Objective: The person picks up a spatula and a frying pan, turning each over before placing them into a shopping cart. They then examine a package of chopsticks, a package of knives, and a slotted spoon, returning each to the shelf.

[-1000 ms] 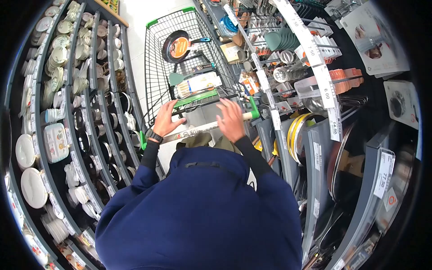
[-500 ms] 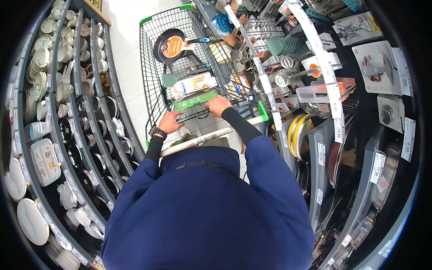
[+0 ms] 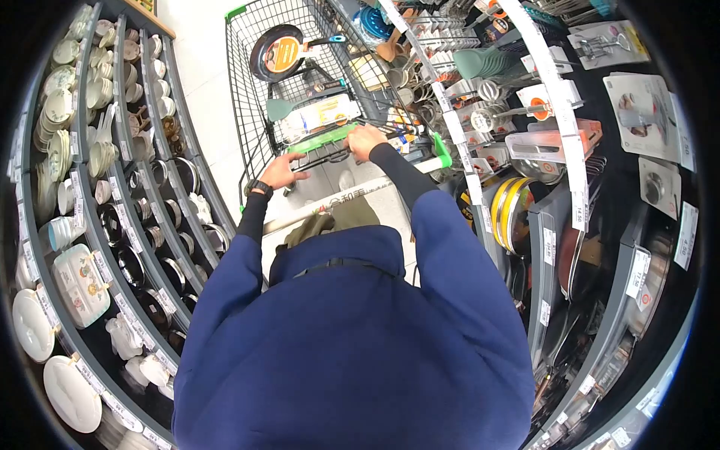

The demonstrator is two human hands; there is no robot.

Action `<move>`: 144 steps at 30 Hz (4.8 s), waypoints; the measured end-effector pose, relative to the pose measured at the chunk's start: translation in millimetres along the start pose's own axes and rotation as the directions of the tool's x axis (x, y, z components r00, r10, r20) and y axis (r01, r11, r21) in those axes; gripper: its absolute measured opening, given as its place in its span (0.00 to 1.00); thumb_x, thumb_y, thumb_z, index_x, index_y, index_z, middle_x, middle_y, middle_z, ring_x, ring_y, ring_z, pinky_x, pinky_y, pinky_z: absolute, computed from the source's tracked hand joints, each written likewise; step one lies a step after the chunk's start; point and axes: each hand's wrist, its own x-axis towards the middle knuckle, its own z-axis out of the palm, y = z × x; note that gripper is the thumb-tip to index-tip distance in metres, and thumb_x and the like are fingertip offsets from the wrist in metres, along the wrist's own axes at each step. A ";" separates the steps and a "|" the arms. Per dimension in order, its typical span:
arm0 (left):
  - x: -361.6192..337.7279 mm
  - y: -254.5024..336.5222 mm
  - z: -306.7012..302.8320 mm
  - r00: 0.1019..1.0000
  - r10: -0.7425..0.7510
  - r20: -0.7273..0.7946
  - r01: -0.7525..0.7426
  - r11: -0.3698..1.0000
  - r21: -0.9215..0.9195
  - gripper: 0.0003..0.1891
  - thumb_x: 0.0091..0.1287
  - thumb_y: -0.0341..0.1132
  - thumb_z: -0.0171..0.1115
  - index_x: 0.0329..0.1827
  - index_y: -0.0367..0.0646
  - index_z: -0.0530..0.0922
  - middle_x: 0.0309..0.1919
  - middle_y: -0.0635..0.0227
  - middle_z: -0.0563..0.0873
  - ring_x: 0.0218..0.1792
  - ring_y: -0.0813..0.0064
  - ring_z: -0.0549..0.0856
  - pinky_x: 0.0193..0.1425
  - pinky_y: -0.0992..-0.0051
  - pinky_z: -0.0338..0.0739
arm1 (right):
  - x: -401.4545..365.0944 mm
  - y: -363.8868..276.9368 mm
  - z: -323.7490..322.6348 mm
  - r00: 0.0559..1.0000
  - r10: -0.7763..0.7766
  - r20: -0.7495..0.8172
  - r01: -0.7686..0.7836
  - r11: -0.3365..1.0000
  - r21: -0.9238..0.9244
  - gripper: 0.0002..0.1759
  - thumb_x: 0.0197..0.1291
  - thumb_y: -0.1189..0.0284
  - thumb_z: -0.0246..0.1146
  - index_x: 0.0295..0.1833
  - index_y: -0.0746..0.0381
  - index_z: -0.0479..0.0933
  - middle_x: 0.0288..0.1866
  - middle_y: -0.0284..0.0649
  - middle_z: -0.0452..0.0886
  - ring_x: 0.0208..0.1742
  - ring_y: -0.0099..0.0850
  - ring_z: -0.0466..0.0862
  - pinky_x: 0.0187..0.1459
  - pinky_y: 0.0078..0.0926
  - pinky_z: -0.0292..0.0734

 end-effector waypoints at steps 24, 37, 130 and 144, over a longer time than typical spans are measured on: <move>92.5 -2.2 -91.0 0.995 -0.018 -0.103 0.022 0.999 0.038 0.38 0.46 0.48 0.80 0.61 0.45 0.79 0.62 0.56 0.79 0.65 0.56 0.76 0.72 0.63 0.68 | 105.0 76.0 -49.5 0.991 -0.126 -0.044 0.134 0.937 0.322 0.21 0.46 0.61 0.73 0.47 0.56 0.84 0.49 0.44 0.81 0.57 0.42 0.80 0.56 0.43 0.76; 117.6 3.6 -118.2 0.988 -0.117 0.099 0.129 0.984 -0.125 0.54 0.48 0.59 0.78 0.77 0.47 0.63 0.74 0.49 0.66 0.76 0.51 0.62 0.79 0.55 0.55 | 211.8 171.7 23.6 0.970 0.035 0.242 -0.230 0.466 0.854 0.21 0.66 0.57 0.63 0.56 0.61 0.79 0.56 0.46 0.84 0.61 0.42 0.82 0.63 0.36 0.74; 379.9 407.1 -117.9 0.868 0.441 0.227 -0.193 0.723 -0.664 0.16 0.77 0.36 0.56 0.58 0.32 0.77 0.43 0.62 0.89 0.41 0.74 0.89 0.42 0.74 0.86 | -5.8 225.8 -208.5 -0.067 0.973 -0.221 0.668 0.208 0.715 0.12 0.70 0.80 0.58 0.56 0.71 0.78 0.46 0.39 0.84 0.48 0.24 0.83 0.50 0.22 0.80; 394.4 419.3 -93.1 0.843 0.492 0.217 -0.132 0.581 -0.803 0.14 0.77 0.33 0.55 0.58 0.32 0.75 0.50 0.59 0.86 0.46 0.69 0.88 0.47 0.63 0.89 | -30.7 285.5 -241.1 -0.221 0.693 -0.686 0.104 0.716 0.690 0.12 0.55 0.79 0.66 0.45 0.69 0.79 0.41 0.44 0.82 0.43 0.40 0.83 0.47 0.30 0.77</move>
